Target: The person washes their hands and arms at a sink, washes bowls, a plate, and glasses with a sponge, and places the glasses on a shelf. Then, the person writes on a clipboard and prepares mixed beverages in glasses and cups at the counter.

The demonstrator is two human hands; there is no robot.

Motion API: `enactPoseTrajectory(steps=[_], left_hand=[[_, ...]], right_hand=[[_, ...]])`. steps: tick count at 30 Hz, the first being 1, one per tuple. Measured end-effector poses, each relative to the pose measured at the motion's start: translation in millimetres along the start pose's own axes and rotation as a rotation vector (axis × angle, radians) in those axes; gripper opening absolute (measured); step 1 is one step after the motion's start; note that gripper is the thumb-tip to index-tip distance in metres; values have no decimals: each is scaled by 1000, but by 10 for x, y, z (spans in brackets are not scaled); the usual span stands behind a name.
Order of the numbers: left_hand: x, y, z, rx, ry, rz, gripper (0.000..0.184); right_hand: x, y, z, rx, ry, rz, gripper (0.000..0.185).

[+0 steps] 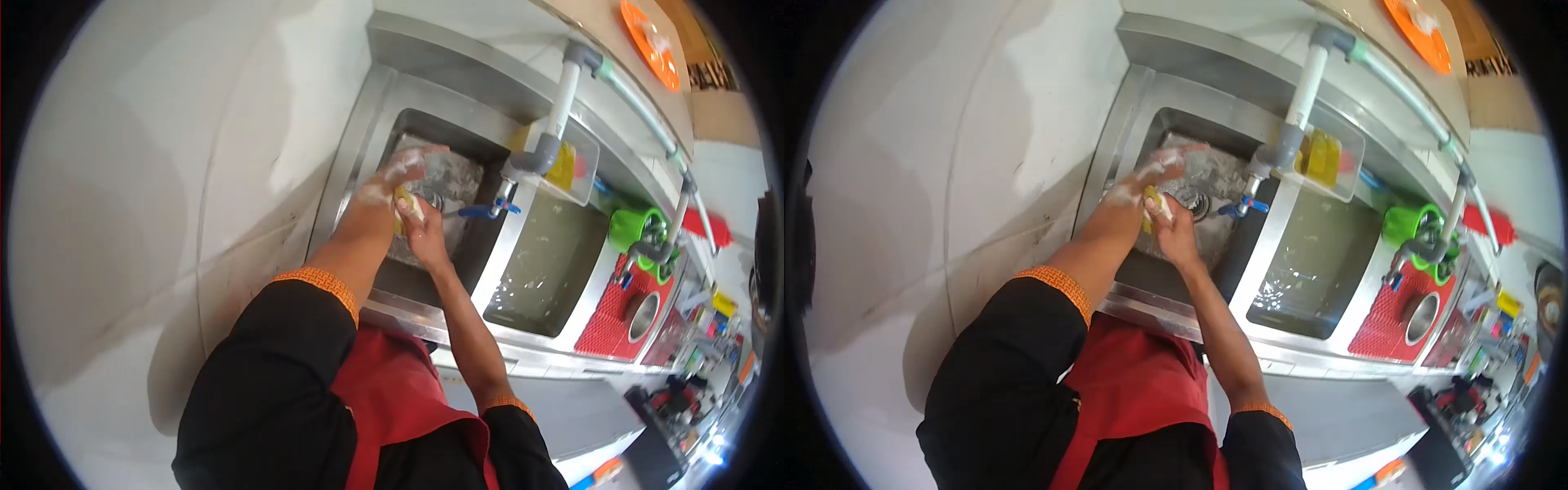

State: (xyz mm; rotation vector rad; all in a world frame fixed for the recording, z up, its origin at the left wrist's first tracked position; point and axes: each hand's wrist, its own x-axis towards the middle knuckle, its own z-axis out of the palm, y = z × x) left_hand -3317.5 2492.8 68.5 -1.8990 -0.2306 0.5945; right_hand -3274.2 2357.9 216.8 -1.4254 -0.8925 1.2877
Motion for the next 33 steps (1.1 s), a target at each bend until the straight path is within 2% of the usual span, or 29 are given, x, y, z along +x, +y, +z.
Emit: enactPoseTrajectory(steps=[1,3,4,5,7,8,10,11,13,14,15,17,18,19,21,22,23,25,26,30,31,33], left_hand=[[43,21,61,27,18,13,31],[-20,49,100,133,48,74,31],[-100,69,82,220,59,117,31],[-221,111,27,329,59,172,31],[-568,259,-139,604,67,300,31],[-747,341,-212,748,76,365,31],[-1042,466,-331,1021,117,482,32],[-1187,550,-392,1094,134,525,32],[-1339,643,-452,1183,154,583,32],[-1391,650,-485,1206,160,599,32],[-1384,646,-517,1213,159,608,32],[-1446,663,-578,1231,144,621,33],[-1428,657,-587,1232,143,620,33],[-1393,635,-570,1240,132,614,33],[-1258,614,-538,1244,118,606,34],[-1183,654,-517,1242,115,600,34],[-1055,594,-495,1231,98,586,34],[-1095,631,-497,1230,96,596,35],[-1139,605,-499,1234,92,602,35],[-1178,487,-476,1229,51,618,36],[-1188,500,-460,1223,49,616,36],[-1048,410,-391,1189,3,601,37]], right_hand=[[-27,-158,-5,9,35,15,25],[-38,-391,-43,-181,-35,-12,25],[112,-194,-83,-340,-33,-117,24],[351,-16,-134,-335,-12,-110,24],[696,220,-178,-778,-37,-194,22],[616,151,-115,-769,-23,-189,22],[493,-220,60,-910,-302,-242,21],[408,-361,130,-914,-289,-237,21],[206,-570,262,-618,-226,-287,25],[393,-295,193,-807,-322,-319,30],[548,-53,97,-808,-321,-316,30],[888,227,-89,-966,-447,-132,29],[923,397,-108,-869,-316,37,26],[900,358,-79,-874,-318,25,26],[548,363,6,-695,-133,-23,26],[353,-132,13,-506,-279,-58,28],[373,-63,-11,-510,-274,-55,28],[387,217,-62,-658,-274,-342,22],[523,247,-106,-788,-209,-125,16],[653,171,21,-995,-363,-166,17],[419,128,151,-791,-234,-420,19],[217,-118,131,-587,-96,-663,21]])
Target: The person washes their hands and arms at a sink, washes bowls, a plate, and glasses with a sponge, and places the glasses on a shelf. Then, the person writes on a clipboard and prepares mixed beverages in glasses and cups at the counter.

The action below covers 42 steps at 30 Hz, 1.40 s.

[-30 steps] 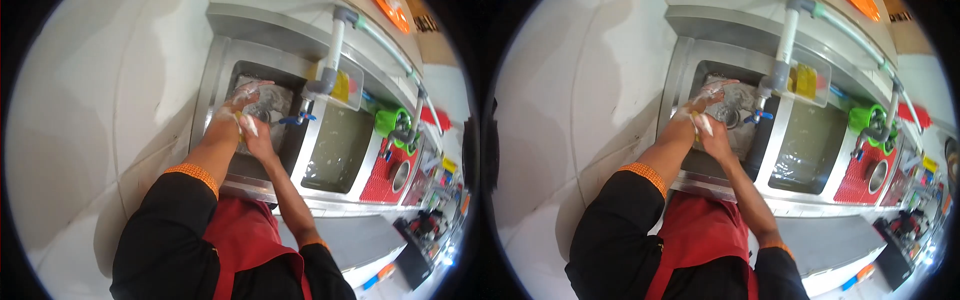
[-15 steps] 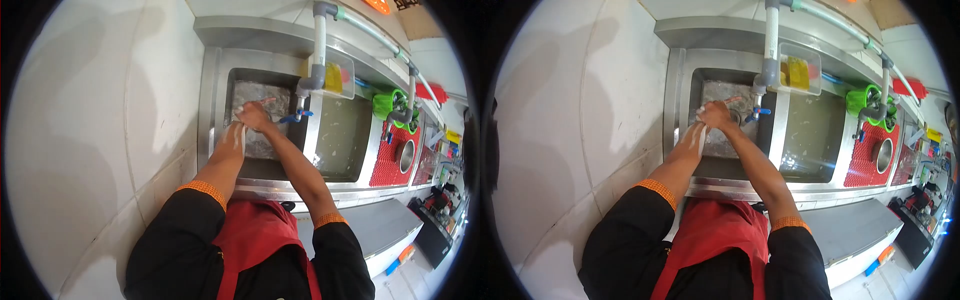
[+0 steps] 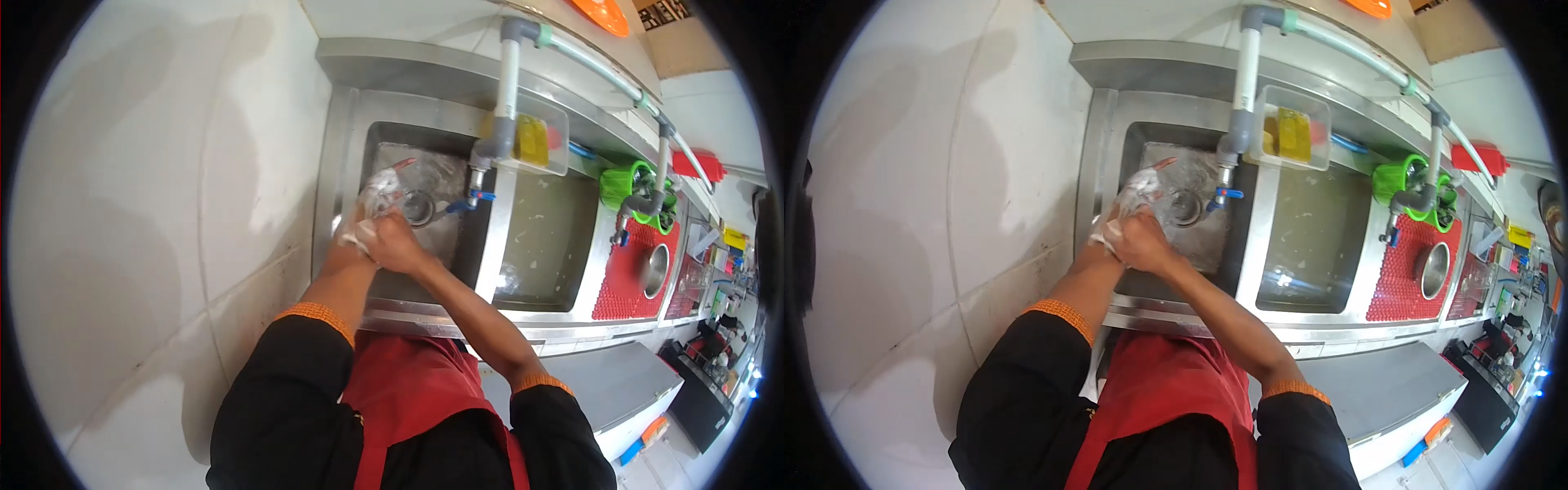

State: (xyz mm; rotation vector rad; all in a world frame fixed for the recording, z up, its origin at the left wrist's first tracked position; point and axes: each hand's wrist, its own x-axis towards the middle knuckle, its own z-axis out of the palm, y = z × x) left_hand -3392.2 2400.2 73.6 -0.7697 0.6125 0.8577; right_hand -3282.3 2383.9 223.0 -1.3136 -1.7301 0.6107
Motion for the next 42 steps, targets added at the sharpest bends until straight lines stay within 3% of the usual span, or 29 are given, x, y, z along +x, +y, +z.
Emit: enactPoseTrajectory(steps=[2,4,7,9,11,12,13,15,16,17,18,19,20,22,25,27,28,29,30,33,35,37,42], left_hand=[[130,26,134,-67,-29,8,37],[375,-115,408,-170,-87,1,38],[486,-346,519,-316,-155,-3,38],[319,-487,431,-371,-165,30,39],[-5,-585,204,-388,-170,87,40],[-129,-638,101,-391,-175,115,40],[-216,-692,47,-402,-190,138,40],[-288,-826,14,-436,-221,167,41],[-276,-851,25,-445,-250,178,41],[-293,-912,74,-439,-263,193,41],[-359,-940,82,-440,-269,200,42],[-358,-950,84,-417,-270,206,42],[-349,-956,77,-385,-267,211,42],[-376,-961,42,-254,-248,221,43],[-324,-917,-22,108,-245,227,44],[-164,-851,-13,529,-248,256,45],[49,-814,29,763,-268,313,45],[339,-792,37,997,-298,411,45],[685,-808,32,1240,-328,570,46],[1788,-1052,66,1896,-264,1339,40],[2328,-1331,-64,2262,-153,1900,37],[2579,-1518,-80,1866,-64,2041,29],[3037,-1586,-133,1722,-21,2085,14]], right_hand=[[70,-394,-520,-329,-372,206,18],[27,-491,-891,-335,-24,198,13],[91,-722,-1829,-704,342,166,15],[282,-383,-2278,-723,391,338,31],[391,66,-2438,-941,192,268,38],[317,122,-2467,-921,180,221,38],[262,90,-2487,-1057,308,31,38],[-42,-90,-2365,-554,540,60,37],[-283,-325,-2193,80,568,283,37],[-734,-126,-2050,201,460,413,35],[-973,-43,-1570,677,689,543,27],[-991,-98,-1318,1055,703,1104,23],[-1251,672,-859,1361,668,1423,24],[-1045,939,-543,1468,891,1874,28],[-1141,2409,198,1984,1021,1511,33],[-1298,2445,208,1642,838,1404,30],[-1371,2402,197,1294,640,1282,27],[-1292,1904,-48,1315,725,1297,23],[-1188,1331,-328,1334,811,1308,19],[-1341,56,-1148,1465,524,1146,43],[-1552,-328,-1561,1170,500,1259,42],[-1862,-492,-1818,870,604,1337,37],[-2346,-779,-2089,582,792,1401,30]])
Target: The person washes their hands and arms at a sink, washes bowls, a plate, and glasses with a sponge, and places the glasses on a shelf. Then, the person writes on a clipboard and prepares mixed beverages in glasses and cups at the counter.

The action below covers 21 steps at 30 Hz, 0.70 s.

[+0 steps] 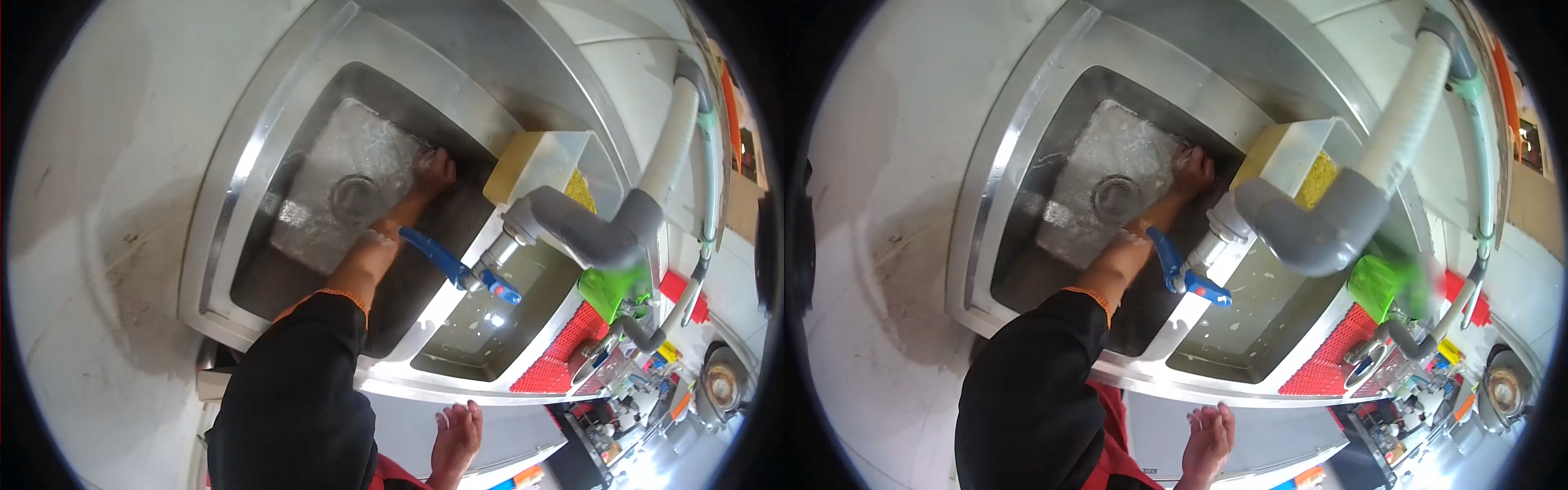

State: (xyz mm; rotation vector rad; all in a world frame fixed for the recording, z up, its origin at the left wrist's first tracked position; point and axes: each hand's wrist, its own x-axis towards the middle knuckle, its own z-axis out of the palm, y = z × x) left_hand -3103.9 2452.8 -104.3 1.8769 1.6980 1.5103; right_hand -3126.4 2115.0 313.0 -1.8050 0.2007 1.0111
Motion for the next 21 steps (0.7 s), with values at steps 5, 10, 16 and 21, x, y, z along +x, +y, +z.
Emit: enactPoseTrajectory(steps=[5,10,16,21], left_hand=[[142,-105,44,-232,48,240,11],[81,-237,57,-295,-10,401,13],[-381,-199,-364,-34,-282,397,26],[-354,-184,-1390,48,-780,595,42]], right_hand=[[19,186,-398,-173,146,29,52],[159,363,-90,-154,275,-25,35],[334,519,1147,-459,-632,-62,58],[1572,1599,2151,-565,-82,-440,51]])
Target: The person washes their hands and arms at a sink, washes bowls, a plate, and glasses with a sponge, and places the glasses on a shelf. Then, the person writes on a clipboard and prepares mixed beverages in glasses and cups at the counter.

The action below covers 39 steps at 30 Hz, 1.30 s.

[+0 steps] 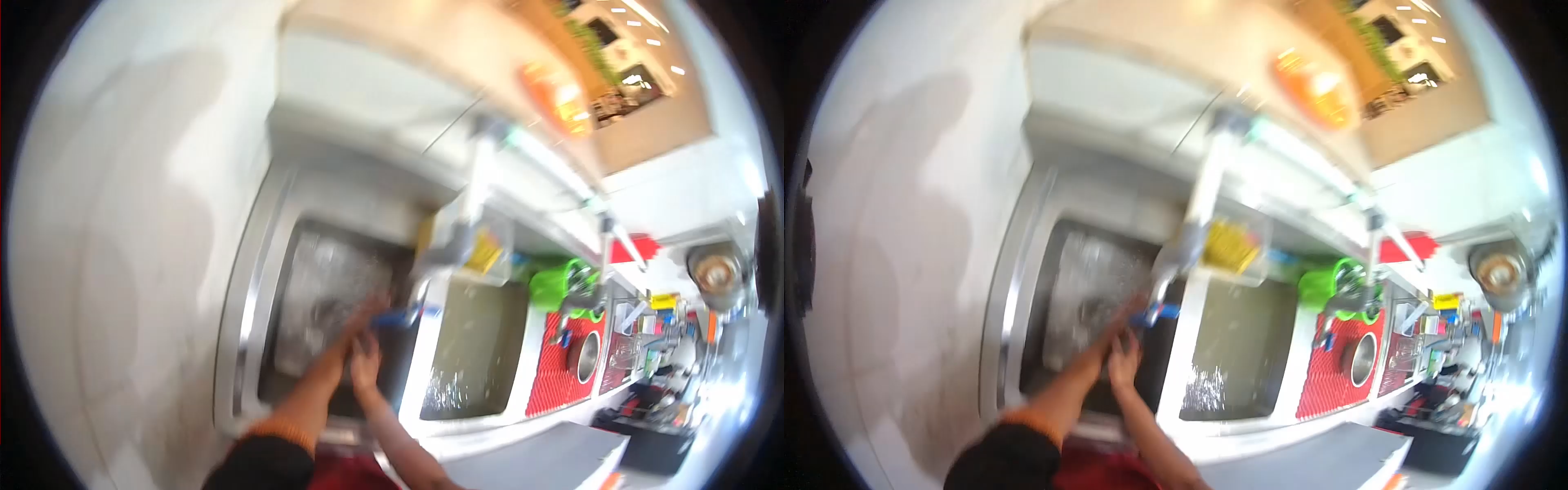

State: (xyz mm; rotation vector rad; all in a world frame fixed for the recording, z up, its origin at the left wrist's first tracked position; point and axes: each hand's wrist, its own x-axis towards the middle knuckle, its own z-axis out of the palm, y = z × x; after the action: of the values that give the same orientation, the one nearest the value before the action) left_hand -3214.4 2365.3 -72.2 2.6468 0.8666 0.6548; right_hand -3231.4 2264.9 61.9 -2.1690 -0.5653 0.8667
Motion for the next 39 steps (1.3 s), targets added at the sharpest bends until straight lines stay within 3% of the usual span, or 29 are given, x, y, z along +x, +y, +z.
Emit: enactPoseTrajectory(steps=[1,3,5,6,7,8,9,11,12,15,16,17,18,19,20,21,23,24,25,27,28,33,39], left_hand=[[-116,-2,-153,-111,-64,-34,42],[-546,-90,-332,-323,-229,-217,41],[-915,-228,-385,-444,-334,-441,41],[-994,-323,-379,-521,-349,-562,41],[-1038,-440,-356,-713,-360,-730,41],[-967,-533,-266,-1329,-229,-1303,44],[-819,-527,-387,-1332,-215,-1291,44],[-381,-374,-873,-2012,-287,-1307,46],[-354,-363,-501,-2072,-123,-1292,52],[-153,-501,131,-1829,-28,-1191,49],[-47,-610,196,-2153,333,-1265,47],[48,-664,272,-2472,737,-1289,46],[95,-705,242,-2754,725,-729,45],[280,-824,284,-2780,730,-686,45],[369,-928,362,-2797,862,-336,44],[426,-948,478,-2770,988,-4,44],[557,-991,695,-2811,1129,-27,41],[610,-1045,711,-2831,1263,-45,38],[674,-867,525,-2822,1263,-47,38],[633,-362,-214,-2715,1278,-759,45],[618,-232,-294,-2661,1213,-924,44],[402,-355,326,-2509,891,-1065,42],[182,-439,699,-2420,714,-1099,40]], right_hand=[[166,56,148,442,160,244,40],[582,379,289,925,207,470,36],[811,606,378,1456,29,703,33],[838,520,416,1470,29,696,33],[867,371,449,1688,22,793,28],[914,212,436,1897,2,883,25],[1044,256,438,1897,-15,870,25],[1366,509,492,1901,-47,1090,26],[1322,464,483,1907,-68,1088,26],[683,324,289,885,-111,333,31],[285,165,93,516,-169,101,33],[-119,-209,-124,641,-317,440,36],[-385,-180,-160,764,-517,554,46],[-673,-552,-402,785,-669,750,49],[-864,-818,-569,804,-811,965,54],[-746,-820,-556,797,-792,966,54],[-409,-764,-404,792,-726,861,56],[-142,-492,-259,946,-783,859,58],[136,-348,-136,1042,-790,833,54],[542,-87,162,1223,-753,782,51],[689,2,264,1268,-702,773,50],[884,201,331,1332,-551,762,47],[255,-232,9,1347,-576,837,45]])
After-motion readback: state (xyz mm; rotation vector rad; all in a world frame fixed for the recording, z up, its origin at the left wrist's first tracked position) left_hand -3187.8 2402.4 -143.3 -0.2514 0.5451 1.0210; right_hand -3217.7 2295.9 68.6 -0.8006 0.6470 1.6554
